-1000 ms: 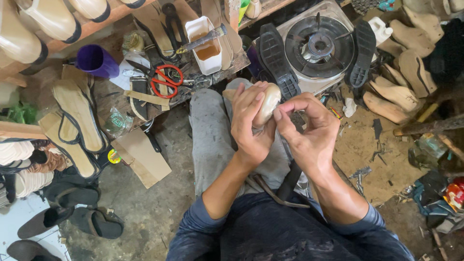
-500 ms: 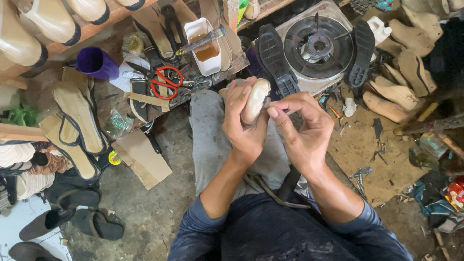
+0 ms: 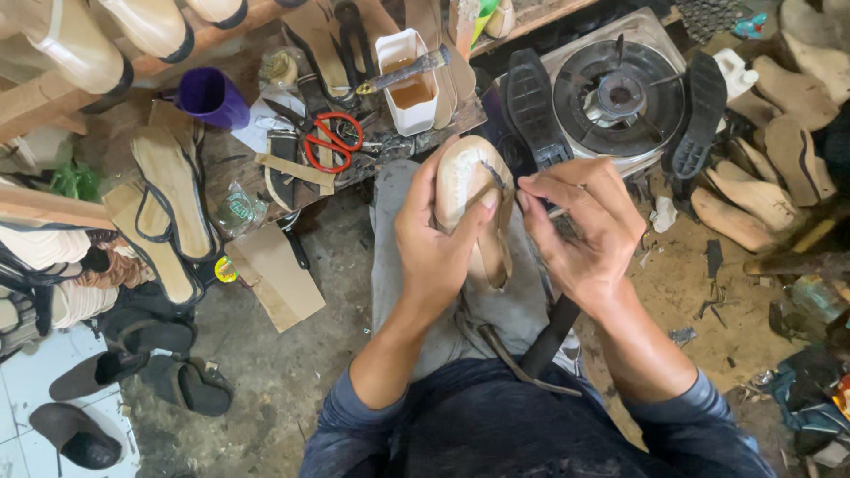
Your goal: The person uses a curved metal tool to scrape and smooth the edges of a beige shoe upper, then attaches a black rubber sole to the shoe. They repeat the scraping and fitting process on a second shoe upper.
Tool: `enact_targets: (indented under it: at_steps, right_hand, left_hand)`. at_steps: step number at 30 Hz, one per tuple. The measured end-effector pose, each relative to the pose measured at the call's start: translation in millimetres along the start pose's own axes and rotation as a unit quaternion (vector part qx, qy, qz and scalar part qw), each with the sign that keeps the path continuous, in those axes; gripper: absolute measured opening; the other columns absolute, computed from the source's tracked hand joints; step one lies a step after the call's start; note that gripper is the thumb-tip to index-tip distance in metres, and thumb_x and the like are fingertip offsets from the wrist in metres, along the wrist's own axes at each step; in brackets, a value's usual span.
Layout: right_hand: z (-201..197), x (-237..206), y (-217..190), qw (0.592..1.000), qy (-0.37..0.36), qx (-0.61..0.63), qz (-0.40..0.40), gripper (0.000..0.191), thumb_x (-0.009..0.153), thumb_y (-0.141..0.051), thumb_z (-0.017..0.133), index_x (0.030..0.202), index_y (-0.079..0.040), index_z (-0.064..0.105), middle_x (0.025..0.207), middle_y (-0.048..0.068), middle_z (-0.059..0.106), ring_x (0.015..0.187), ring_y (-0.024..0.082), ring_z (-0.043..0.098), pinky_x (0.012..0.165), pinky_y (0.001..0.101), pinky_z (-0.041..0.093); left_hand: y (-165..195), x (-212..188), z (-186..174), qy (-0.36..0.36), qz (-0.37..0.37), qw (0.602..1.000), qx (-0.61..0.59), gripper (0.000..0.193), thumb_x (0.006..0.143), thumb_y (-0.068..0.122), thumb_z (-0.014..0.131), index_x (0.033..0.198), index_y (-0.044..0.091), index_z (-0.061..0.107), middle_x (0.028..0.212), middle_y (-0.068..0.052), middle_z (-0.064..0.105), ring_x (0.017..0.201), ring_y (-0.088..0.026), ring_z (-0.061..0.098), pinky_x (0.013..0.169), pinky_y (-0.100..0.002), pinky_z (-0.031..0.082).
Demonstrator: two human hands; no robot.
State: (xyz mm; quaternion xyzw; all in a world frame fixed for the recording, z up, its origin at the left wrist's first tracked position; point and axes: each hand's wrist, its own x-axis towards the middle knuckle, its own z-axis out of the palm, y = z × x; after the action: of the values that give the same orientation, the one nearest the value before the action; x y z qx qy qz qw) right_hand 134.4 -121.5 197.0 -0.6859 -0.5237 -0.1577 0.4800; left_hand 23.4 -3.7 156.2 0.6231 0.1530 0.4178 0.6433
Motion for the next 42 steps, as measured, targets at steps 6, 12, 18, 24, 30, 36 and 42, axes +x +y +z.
enact_targets:
  at_steps: [6, 12, 18, 24, 30, 36, 42]
  right_hand:
    - [-3, 25, 2, 0.987, -0.032, -0.007, -0.154, 0.028, 0.084, 0.008, 0.086, 0.108, 0.004, 0.073, 0.103, 0.014, 0.069, 0.094, 0.029, 0.068, 0.084, 0.0391, 0.057]
    - [-7, 33, -3, 0.98, -0.049, -0.039, -0.189, 0.027, 0.085, 0.008, 0.087, 0.107, 0.007, 0.072, 0.1, 0.016, 0.07, 0.091, 0.03, 0.07, 0.08, 0.0381, 0.058]
    - [-19, 38, -16, 0.974, -0.098, -0.09, -0.184, 0.03, 0.082, 0.004, 0.084, 0.108, 0.008, 0.07, 0.102, 0.016, 0.069, 0.091, 0.031, 0.069, 0.08, 0.0391, 0.058]
    - [-22, 50, -12, 0.964, -0.175, -0.104, -0.17, 0.026, 0.082, 0.007, 0.079, 0.102, 0.006, 0.061, 0.096, 0.015, 0.06, 0.082, 0.031, 0.066, 0.069, 0.038, 0.054]
    - [-20, 49, 3, 0.972, -0.23, 0.04, -0.009, 0.022, 0.088, 0.006, 0.076, 0.101, 0.005, 0.057, 0.096, 0.014, 0.059, 0.076, 0.024, 0.067, 0.069, 0.0326, 0.053]
    - [-18, 38, 1, 0.986, -0.147, 0.056, -0.055, 0.022, 0.093, 0.009, 0.078, 0.112, 0.001, 0.07, 0.107, 0.012, 0.069, 0.086, 0.022, 0.072, 0.072, 0.0288, 0.058]
    - [-16, 28, -6, 0.979, -0.123, -0.07, -0.148, 0.027, 0.088, 0.008, 0.081, 0.111, 0.007, 0.067, 0.103, 0.016, 0.067, 0.087, 0.03, 0.069, 0.074, 0.0365, 0.057]
  left_hand:
    - [20, -10, 4, -0.033, -0.075, 0.996, -0.034, 0.058, 0.094, 0.001, 0.072, 0.147, -0.002, 0.05, 0.135, -0.011, 0.063, 0.12, -0.014, 0.062, 0.1, -0.029, 0.056]
    - [25, -11, 8, -0.021, -0.023, 0.999, 0.042, 0.057, 0.091, -0.001, 0.073, 0.145, -0.002, 0.054, 0.135, -0.013, 0.067, 0.124, -0.017, 0.064, 0.108, -0.032, 0.054]
    - [28, -16, 13, -0.009, -0.005, 0.996, 0.089, 0.058, 0.09, -0.001, 0.073, 0.145, 0.0, 0.053, 0.133, -0.014, 0.069, 0.121, -0.018, 0.068, 0.105, -0.031, 0.056]
    - [31, -17, 15, -0.033, -0.022, 0.994, 0.098, 0.059, 0.09, 0.002, 0.074, 0.146, 0.0, 0.053, 0.132, -0.011, 0.07, 0.119, -0.015, 0.069, 0.104, -0.031, 0.056]
    - [27, -12, 8, -0.051, -0.04, 0.996, 0.069, 0.059, 0.089, 0.006, 0.078, 0.143, -0.001, 0.055, 0.13, -0.011, 0.07, 0.119, -0.015, 0.066, 0.104, -0.03, 0.054]
    - [21, -12, 5, -0.046, -0.073, 0.996, 0.001, 0.057, 0.092, 0.006, 0.076, 0.144, -0.002, 0.054, 0.133, -0.011, 0.067, 0.122, -0.015, 0.064, 0.108, -0.031, 0.053]
    - [21, -16, 8, -0.037, -0.061, 0.997, 0.038, 0.059, 0.087, 0.0, 0.071, 0.144, -0.001, 0.054, 0.132, -0.011, 0.068, 0.122, -0.015, 0.064, 0.107, -0.03, 0.053]
